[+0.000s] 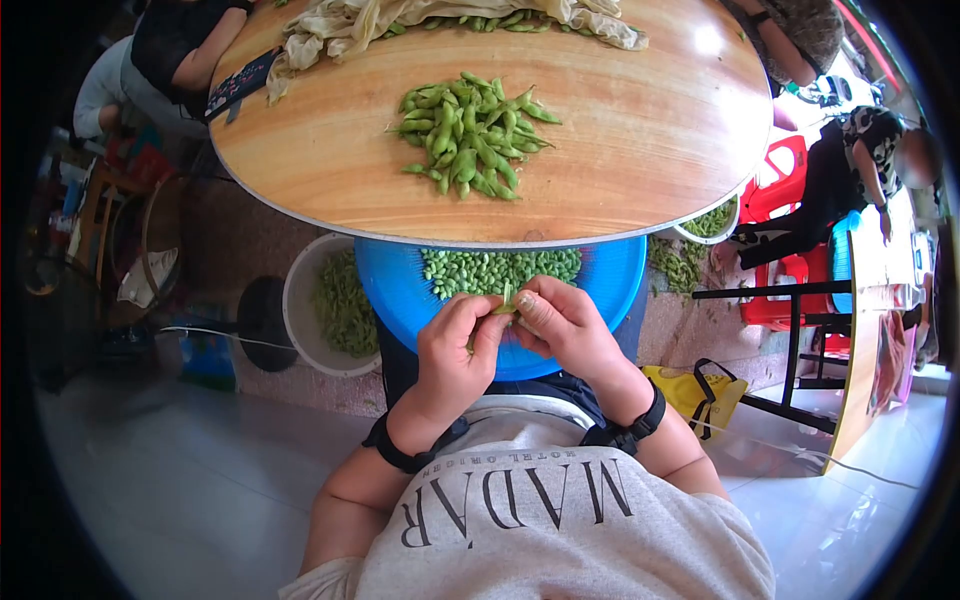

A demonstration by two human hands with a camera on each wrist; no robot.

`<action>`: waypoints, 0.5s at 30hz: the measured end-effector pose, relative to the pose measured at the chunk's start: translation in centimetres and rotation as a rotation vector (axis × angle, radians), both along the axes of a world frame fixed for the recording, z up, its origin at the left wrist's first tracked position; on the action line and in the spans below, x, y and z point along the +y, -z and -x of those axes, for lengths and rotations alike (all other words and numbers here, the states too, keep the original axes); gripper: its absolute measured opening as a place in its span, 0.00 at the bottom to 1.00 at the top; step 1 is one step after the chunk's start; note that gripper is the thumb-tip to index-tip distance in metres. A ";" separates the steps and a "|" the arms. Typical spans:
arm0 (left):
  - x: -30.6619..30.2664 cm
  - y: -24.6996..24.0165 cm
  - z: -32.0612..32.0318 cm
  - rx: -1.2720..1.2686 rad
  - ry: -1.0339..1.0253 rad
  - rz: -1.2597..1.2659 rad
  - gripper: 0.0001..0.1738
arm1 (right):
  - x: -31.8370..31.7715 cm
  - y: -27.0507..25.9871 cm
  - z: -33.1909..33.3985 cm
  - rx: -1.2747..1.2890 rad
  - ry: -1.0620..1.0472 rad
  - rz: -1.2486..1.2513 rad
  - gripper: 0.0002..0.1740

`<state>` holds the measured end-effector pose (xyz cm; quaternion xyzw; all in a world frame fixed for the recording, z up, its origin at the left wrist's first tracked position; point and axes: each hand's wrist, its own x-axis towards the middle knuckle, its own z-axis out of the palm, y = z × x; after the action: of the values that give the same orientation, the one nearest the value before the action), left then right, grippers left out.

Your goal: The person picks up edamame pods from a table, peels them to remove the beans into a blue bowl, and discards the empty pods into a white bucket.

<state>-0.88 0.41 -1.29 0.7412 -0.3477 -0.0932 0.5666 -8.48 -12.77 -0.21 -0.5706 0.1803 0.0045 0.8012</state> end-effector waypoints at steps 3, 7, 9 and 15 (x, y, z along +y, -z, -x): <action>0.3 0.2 0.4 0.465 -0.010 0.044 0.04 | -0.5 0.2 0.3 0.023 -0.008 -0.219 0.14; 0.5 -0.3 0.3 0.545 0.033 0.112 0.05 | -0.9 0.2 0.8 0.025 -0.069 -0.200 0.16; 0.6 0.1 0.2 0.544 0.052 0.093 0.05 | -0.8 0.1 0.6 0.058 -0.072 -0.143 0.17; 0.5 0.4 0.2 0.141 0.049 -0.035 0.04 | -0.8 0.0 0.3 0.098 -0.085 -0.088 0.19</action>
<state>-1.12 0.91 -1.69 0.7340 -0.3233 -0.1651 0.5740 -8.76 -13.59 -0.25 -0.5412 0.1944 0.0741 0.8148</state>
